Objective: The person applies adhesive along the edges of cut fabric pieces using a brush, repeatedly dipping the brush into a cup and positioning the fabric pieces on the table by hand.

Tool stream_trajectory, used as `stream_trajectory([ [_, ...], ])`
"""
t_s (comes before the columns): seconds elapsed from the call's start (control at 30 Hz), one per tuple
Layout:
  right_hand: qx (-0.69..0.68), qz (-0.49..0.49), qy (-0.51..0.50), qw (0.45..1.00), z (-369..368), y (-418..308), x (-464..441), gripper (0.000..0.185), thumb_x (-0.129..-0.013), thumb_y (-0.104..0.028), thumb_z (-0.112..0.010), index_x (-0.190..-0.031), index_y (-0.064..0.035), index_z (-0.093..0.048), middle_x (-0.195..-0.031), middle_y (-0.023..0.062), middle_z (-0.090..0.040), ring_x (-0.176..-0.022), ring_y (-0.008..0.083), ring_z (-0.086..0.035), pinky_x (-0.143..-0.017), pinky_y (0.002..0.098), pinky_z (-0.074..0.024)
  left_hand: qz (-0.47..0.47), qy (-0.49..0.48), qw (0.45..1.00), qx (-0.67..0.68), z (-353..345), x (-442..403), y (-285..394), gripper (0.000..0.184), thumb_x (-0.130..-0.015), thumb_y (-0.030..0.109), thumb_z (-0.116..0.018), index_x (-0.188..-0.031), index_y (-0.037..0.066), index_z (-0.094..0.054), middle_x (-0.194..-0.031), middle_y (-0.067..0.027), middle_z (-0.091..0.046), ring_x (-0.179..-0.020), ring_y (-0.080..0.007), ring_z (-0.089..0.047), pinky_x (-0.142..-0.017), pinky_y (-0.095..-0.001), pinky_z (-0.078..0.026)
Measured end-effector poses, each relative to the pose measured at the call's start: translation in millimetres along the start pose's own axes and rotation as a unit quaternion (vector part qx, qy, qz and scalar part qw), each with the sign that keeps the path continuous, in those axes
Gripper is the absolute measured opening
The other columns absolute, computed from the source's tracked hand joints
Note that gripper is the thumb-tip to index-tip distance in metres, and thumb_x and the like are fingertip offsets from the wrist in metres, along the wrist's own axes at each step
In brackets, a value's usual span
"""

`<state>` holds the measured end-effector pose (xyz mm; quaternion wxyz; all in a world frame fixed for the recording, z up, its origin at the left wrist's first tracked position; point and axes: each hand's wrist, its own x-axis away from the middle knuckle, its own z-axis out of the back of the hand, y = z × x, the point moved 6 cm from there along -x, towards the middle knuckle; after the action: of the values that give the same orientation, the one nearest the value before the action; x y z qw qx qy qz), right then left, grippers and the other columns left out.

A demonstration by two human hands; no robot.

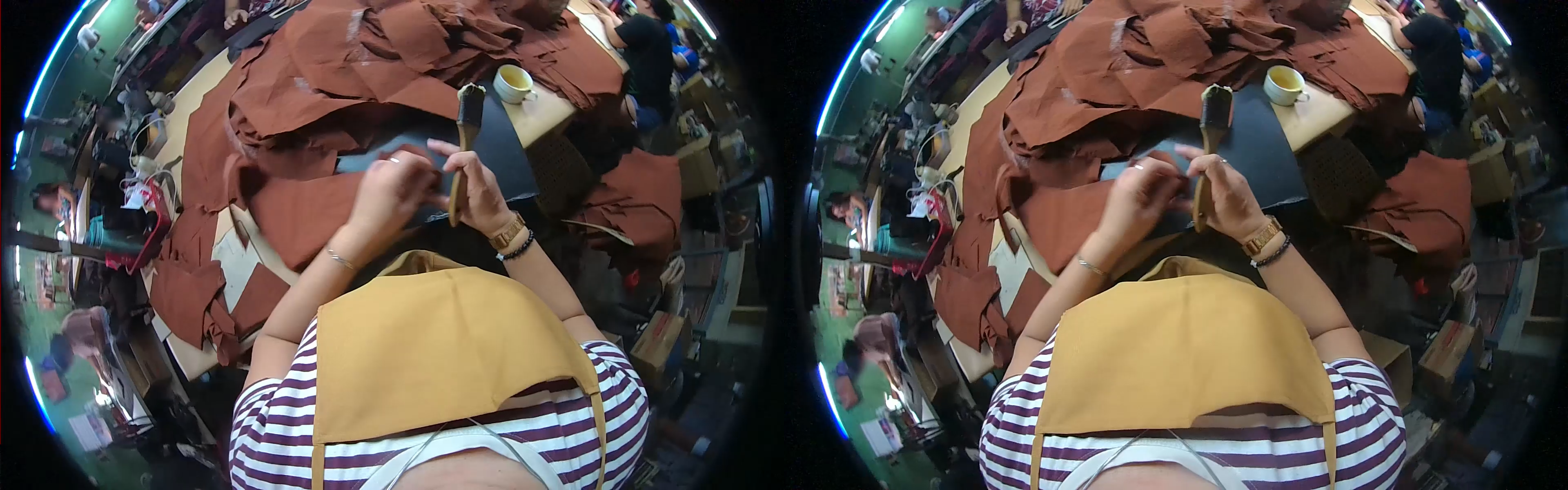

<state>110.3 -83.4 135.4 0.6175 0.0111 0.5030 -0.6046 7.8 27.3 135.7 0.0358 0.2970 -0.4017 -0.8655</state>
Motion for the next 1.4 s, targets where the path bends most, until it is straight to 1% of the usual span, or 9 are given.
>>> stream_trajectory([
  [0.1,0.048,-0.097,0.084,0.991,33.9,20.5,28.4,0.038,-0.077,-0.006,-0.078,-0.100,-0.0077,-0.048,-0.096,0.0138,-0.064,-0.084,0.0310,-0.067,-0.072,0.0367,-0.0532,-0.063,-0.043,0.995,-0.069,-30.7,16.1,9.8,0.037,-0.083,0.020,-0.070,-0.117,0.013,-0.058,-0.123,-0.0101,-0.058,-0.119,-0.0295,-0.053,-0.103,-0.0481,-0.036],
  [0.4,0.253,-0.271,0.131,0.919,121.6,23.3,148.5,0.033,-0.081,-0.006,-0.073,-0.099,-0.0076,-0.046,-0.081,0.0142,-0.058,-0.072,0.0351,-0.065,-0.063,0.0381,-0.0511,0.134,-0.015,0.943,-0.304,-2.8,75.2,-46.2,0.053,-0.091,0.037,-0.061,-0.137,0.015,-0.046,-0.146,-0.0118,-0.041,-0.139,-0.0339,-0.032,-0.107,-0.0608,-0.026],
  [0.57,0.253,-0.302,0.173,0.903,136.7,24.7,179.9,0.037,-0.080,-0.007,-0.074,-0.099,-0.0064,-0.043,-0.114,0.0202,-0.063,-0.101,0.0340,-0.064,-0.087,0.0385,-0.0501,0.284,-0.022,0.898,-0.336,12.5,75.0,-126.1,0.074,-0.092,0.054,-0.050,-0.147,0.008,-0.031,-0.150,-0.0215,-0.032,-0.139,-0.0360,-0.030,-0.105,-0.0627,-0.029],
  [0.73,0.275,-0.156,0.223,0.922,144.6,4.8,142.8,0.037,-0.082,-0.013,-0.076,-0.097,-0.0060,-0.043,-0.120,0.0198,-0.061,-0.110,0.0341,-0.060,-0.095,0.0403,-0.0464,0.224,-0.038,0.866,-0.445,11.5,32.3,-123.9,0.073,-0.086,0.063,-0.055,-0.136,0.010,-0.052,-0.138,-0.0171,-0.049,-0.127,-0.0328,-0.045,-0.100,-0.0516,-0.035],
  [0.9,0.259,-0.094,0.140,0.951,114.5,-9.8,95.1,0.036,-0.079,-0.012,-0.078,-0.094,-0.0076,-0.046,-0.118,0.0198,-0.063,-0.107,0.0338,-0.062,-0.090,0.0389,-0.0498,0.187,-0.044,0.916,-0.352,-12.1,10.1,-118.1,0.041,-0.086,0.039,-0.066,-0.114,0.009,-0.062,-0.124,-0.0126,-0.058,-0.116,-0.0312,-0.052,-0.095,-0.0455,-0.038],
  [1.07,0.229,-0.020,-0.011,0.973,70.0,-27.3,56.3,0.047,-0.072,-0.024,-0.084,-0.097,-0.0094,-0.047,-0.130,0.0193,-0.058,-0.116,0.0370,-0.057,-0.097,0.0415,-0.0465,0.009,-0.115,0.990,-0.076,-68.7,3.8,-80.6,0.017,-0.090,0.015,-0.052,-0.103,0.014,-0.063,-0.096,-0.0160,-0.065,-0.078,-0.0372,-0.065,-0.068,-0.0469,-0.052],
  [1.2,0.219,-0.047,-0.143,0.964,46.7,-24.9,49.8,0.049,-0.076,-0.029,-0.077,-0.111,-0.0125,-0.047,-0.110,0.0088,-0.065,-0.113,0.0329,-0.057,-0.106,0.0602,-0.0327,-0.247,-0.301,0.910,-0.144,-94.4,17.3,15.4,0.031,-0.085,0.011,-0.054,-0.116,0.014,-0.057,-0.097,-0.0097,-0.063,-0.081,-0.0292,-0.066,-0.069,-0.0403,-0.051],
  [1.33,0.198,-0.103,-0.171,0.960,68.1,-15.6,79.9,0.036,-0.076,-0.010,-0.071,-0.106,-0.0120,-0.052,-0.088,0.0122,-0.064,-0.089,0.0362,-0.064,-0.094,0.0483,-0.0490,-0.160,-0.259,0.951,-0.059,-87.6,13.1,21.4,0.032,-0.085,0.021,-0.066,-0.113,0.010,-0.058,-0.092,-0.0091,-0.067,-0.080,-0.0322,-0.065,-0.072,-0.0432,-0.050],
  [1.4,0.204,-0.165,-0.118,0.958,91.2,-23.6,94.1,0.026,-0.078,-0.006,-0.073,-0.095,-0.0072,-0.054,-0.082,0.0114,-0.062,-0.079,0.0297,-0.067,-0.067,0.0348,-0.0543,-0.052,-0.243,0.967,-0.052,-75.8,13.8,18.4,0.035,-0.083,0.023,-0.070,-0.113,0.010,-0.059,-0.088,-0.0092,-0.068,-0.081,-0.0322,-0.066,-0.072,-0.0421,-0.051],
])
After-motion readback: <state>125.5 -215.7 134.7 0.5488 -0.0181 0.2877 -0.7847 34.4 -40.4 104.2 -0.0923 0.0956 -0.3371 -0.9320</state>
